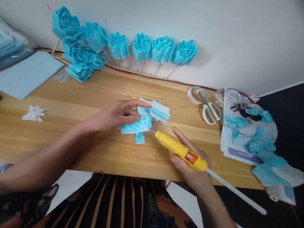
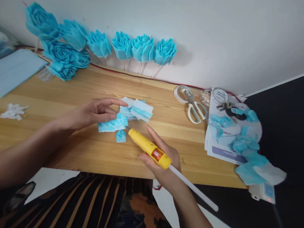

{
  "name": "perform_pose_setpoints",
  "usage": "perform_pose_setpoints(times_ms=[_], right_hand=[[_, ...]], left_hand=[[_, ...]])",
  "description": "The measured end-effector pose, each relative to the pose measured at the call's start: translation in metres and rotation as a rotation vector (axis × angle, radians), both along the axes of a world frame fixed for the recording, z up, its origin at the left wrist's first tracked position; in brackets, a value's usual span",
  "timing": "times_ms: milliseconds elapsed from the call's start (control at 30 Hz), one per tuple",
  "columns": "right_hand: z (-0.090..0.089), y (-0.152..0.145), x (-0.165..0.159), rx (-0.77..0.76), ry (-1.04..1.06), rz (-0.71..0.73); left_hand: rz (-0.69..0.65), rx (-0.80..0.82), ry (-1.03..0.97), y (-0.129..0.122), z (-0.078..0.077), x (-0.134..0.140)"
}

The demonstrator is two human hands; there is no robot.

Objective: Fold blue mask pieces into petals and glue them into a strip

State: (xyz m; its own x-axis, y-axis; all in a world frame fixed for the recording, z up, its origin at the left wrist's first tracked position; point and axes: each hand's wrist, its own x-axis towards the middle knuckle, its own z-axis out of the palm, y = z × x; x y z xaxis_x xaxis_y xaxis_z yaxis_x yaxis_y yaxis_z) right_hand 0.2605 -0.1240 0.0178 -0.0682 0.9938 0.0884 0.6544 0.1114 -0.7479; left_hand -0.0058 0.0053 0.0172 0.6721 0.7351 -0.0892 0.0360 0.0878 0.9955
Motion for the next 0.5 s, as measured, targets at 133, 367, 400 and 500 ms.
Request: perform_pose_setpoints(times_ms=[133,367,400,500], right_hand=[[-0.001,0.001,0.001,-0.001,-0.053,0.028],[0.005,0.005,0.034,0.092,-0.413,0.288],[0.004,0.008,0.043,0.1,-0.469,0.271],[-0.005,0.016,0.076,0.081,-0.673,0.161]], left_hand=[[-0.016,-0.028,-0.006,0.001,-0.001,0.0],[0.192,-0.12,-0.115,0.005,-0.008,-0.004],[0.222,-0.129,-0.125,0.005,-0.009,-0.004],[0.259,-0.129,-0.134,0.007,-0.012,-0.003]])
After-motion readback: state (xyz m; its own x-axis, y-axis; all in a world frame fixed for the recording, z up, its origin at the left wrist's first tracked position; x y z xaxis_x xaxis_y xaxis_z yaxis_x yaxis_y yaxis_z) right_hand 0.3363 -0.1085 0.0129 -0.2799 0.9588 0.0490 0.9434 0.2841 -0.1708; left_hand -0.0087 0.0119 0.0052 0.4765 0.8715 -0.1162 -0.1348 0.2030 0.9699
